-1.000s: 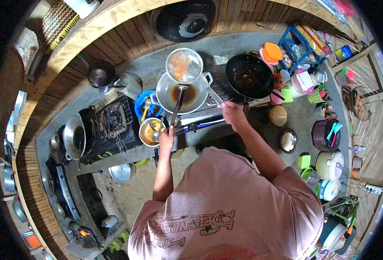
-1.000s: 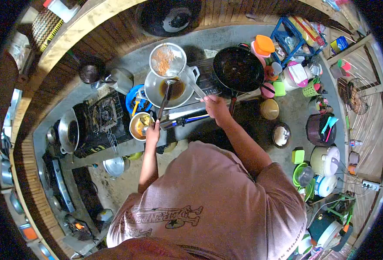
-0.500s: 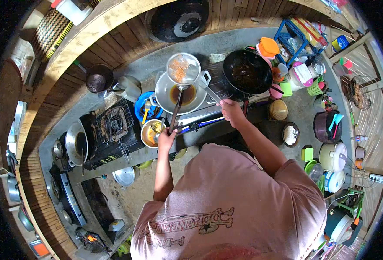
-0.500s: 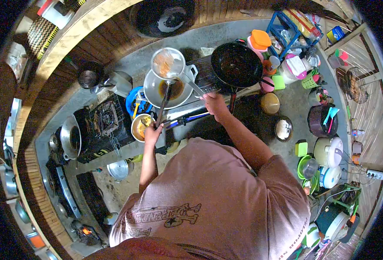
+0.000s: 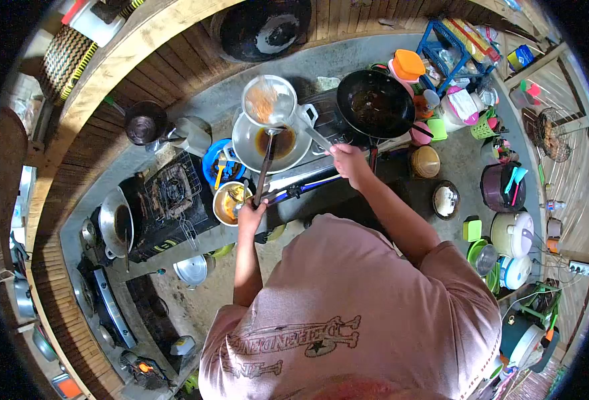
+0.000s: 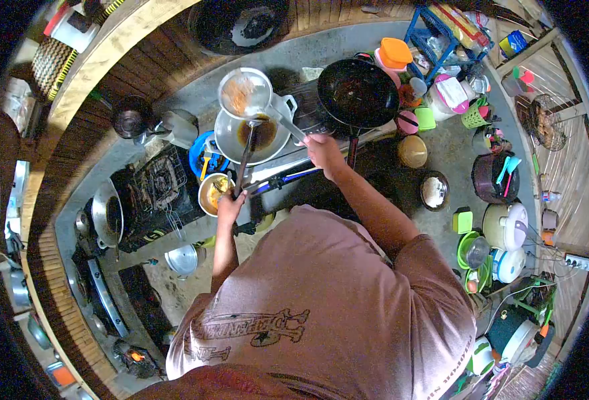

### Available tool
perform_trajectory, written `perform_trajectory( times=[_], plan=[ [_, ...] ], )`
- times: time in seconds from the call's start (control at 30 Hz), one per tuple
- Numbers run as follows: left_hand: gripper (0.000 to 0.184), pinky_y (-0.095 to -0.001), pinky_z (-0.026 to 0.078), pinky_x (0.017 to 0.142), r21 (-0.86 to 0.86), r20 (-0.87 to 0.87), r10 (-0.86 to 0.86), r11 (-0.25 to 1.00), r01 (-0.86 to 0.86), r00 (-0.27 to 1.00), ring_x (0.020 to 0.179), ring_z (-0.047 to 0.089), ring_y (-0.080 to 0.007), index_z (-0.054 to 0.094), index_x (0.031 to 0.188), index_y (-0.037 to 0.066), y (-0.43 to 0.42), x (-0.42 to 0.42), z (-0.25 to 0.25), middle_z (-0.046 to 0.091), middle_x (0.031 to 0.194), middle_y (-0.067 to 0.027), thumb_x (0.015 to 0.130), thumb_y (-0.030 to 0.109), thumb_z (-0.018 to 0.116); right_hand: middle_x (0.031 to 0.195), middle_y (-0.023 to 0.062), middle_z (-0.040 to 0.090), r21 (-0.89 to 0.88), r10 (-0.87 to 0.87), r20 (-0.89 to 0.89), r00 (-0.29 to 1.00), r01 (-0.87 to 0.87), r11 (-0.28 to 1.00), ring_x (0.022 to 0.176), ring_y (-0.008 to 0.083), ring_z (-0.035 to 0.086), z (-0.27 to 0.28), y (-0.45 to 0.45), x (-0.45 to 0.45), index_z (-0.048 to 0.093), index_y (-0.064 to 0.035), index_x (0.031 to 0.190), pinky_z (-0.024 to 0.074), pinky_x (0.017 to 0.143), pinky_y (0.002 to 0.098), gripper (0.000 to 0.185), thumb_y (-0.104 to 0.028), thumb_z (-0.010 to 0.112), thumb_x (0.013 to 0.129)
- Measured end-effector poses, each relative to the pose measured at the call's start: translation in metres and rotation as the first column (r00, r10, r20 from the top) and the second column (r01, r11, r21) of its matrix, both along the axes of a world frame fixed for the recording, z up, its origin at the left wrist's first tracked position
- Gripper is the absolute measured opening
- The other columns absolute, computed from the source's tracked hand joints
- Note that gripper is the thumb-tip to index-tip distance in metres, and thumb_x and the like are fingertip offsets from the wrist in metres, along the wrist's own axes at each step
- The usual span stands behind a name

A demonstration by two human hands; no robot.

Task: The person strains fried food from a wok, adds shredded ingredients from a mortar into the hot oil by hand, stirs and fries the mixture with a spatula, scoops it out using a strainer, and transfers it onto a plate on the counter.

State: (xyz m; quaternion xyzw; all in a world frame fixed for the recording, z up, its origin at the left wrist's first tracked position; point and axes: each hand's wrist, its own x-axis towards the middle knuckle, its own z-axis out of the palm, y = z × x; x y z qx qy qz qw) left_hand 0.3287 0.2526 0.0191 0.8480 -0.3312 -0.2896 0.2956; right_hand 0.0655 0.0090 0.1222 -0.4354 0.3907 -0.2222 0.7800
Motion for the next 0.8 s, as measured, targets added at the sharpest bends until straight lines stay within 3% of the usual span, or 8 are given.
perform_trajectory(
  times=[0.1, 0.2, 0.27, 0.3, 0.4, 0.57, 0.7, 0.8],
  plan=[
    [0.050, -0.0348, 0.052, 0.069, -0.089, 0.069, 0.018, 0.996, -0.012, 0.997, 0.071, 0.067, -0.0223, 0.066, 0.112, -0.003, 0.001, -0.010, 0.023, 0.070, 0.080, -0.0146, 0.084, 0.038, 0.074, 0.057, -0.0080, 0.037, 0.054, 0.012, -0.038, 0.999, -0.010, 0.999, 0.043, 0.0026, 0.030, -0.036, -0.001, -0.006, 0.062, -0.0034, 0.099, 0.0212, 0.038, 0.0212, 0.022, -0.024, 0.054, 0.102],
    [0.052, -0.0351, 0.053, 0.072, -0.073, 0.076, 0.053, 0.996, -0.047, 0.996, 0.076, 0.069, -0.0232, 0.065, 0.113, -0.004, 0.004, -0.007, 0.022, 0.072, 0.085, -0.0150, 0.084, 0.037, 0.075, 0.056, -0.0079, 0.037, 0.066, -0.009, -0.029, 1.000, 0.011, 0.998, 0.042, 0.0030, 0.030, -0.018, 0.001, -0.009, 0.061, -0.0041, 0.099, 0.0213, 0.039, 0.0214, 0.022, -0.025, 0.053, 0.102],
    [0.062, -0.0392, 0.052, 0.083, -0.132, 0.052, 0.082, 0.989, -0.074, 0.995, 0.094, 0.069, -0.0315, 0.063, 0.119, -0.006, 0.001, -0.017, 0.045, 0.071, 0.098, -0.0212, 0.083, 0.044, 0.075, 0.056, -0.0083, 0.036, 0.035, -0.015, 0.032, 0.999, 0.014, 0.999, 0.042, 0.0030, 0.029, -0.004, 0.000, -0.014, 0.061, -0.0050, 0.100, 0.0209, 0.039, 0.0217, 0.022, -0.025, 0.052, 0.103],
    [0.062, -0.0392, 0.052, 0.083, -0.130, 0.057, 0.076, 0.989, -0.068, 0.995, 0.094, 0.069, -0.0315, 0.063, 0.119, -0.006, 0.002, -0.017, 0.043, 0.071, 0.098, -0.0212, 0.083, 0.044, 0.075, 0.056, -0.0083, 0.036, 0.037, -0.021, 0.036, 0.999, 0.019, 0.999, 0.042, 0.0030, 0.029, -0.004, 0.000, -0.016, 0.061, -0.0050, 0.100, 0.0209, 0.039, 0.0217, 0.022, -0.025, 0.052, 0.103],
    [0.055, -0.0407, 0.051, 0.087, -0.196, 0.218, 0.095, 0.979, -0.052, 0.971, 0.098, 0.067, -0.0354, 0.063, 0.115, -0.006, 0.001, -0.006, 0.015, 0.070, 0.101, -0.0232, 0.082, 0.037, 0.077, 0.057, -0.0083, 0.036, 0.069, -0.034, 0.010, 0.999, 0.033, 0.997, 0.043, 0.0032, 0.029, -0.017, 0.000, -0.017, 0.062, -0.0066, 0.099, 0.0199, 0.039, 0.0223, 0.022, -0.026, 0.052, 0.103],
    [0.064, -0.0445, 0.045, 0.097, -0.187, 0.382, 0.145, 0.979, -0.078, 0.913, 0.114, 0.058, -0.0396, 0.058, 0.125, -0.006, -0.015, -0.017, 0.037, 0.059, 0.122, -0.0288, 0.083, 0.039, 0.076, 0.057, -0.0079, 0.037, 0.128, -0.025, -0.058, 0.998, 0.032, 0.991, 0.042, 0.0042, 0.029, -0.040, -0.003, -0.025, 0.061, -0.0069, 0.097, 0.0192, 0.039, 0.0233, 0.022, -0.026, 0.052, 0.103],
    [0.062, -0.0421, 0.043, 0.102, -0.193, 0.455, 0.187, 0.975, -0.108, 0.871, 0.116, 0.058, -0.0377, 0.058, 0.124, -0.006, -0.023, -0.042, 0.058, 0.061, 0.121, -0.0252, 0.081, 0.035, 0.078, 0.055, -0.0075, 0.038, 0.188, -0.140, 0.108, 0.984, 0.118, 0.975, 0.041, 0.0041, 0.033, -0.003, -0.010, -0.065, 0.063, -0.0049, 0.098, 0.0211, 0.037, 0.0227, 0.022, -0.025, 0.055, 0.102],
    [0.056, -0.0435, 0.042, 0.102, -0.265, 0.547, 0.138, 0.964, 0.015, 0.825, 0.117, 0.054, -0.0386, 0.056, 0.124, -0.004, -0.021, -0.060, 0.052, 0.058, 0.124, -0.0229, 0.083, 0.028, 0.077, 0.056, -0.0076, 0.039, 0.106, -0.225, 0.179, 0.958, 0.209, 0.972, 0.043, 0.0039, 0.033, 0.008, -0.017, -0.115, 0.063, -0.0039, 0.099, 0.0223, 0.038, 0.0225, 0.024, -0.026, 0.054, 0.102]
  ],
)
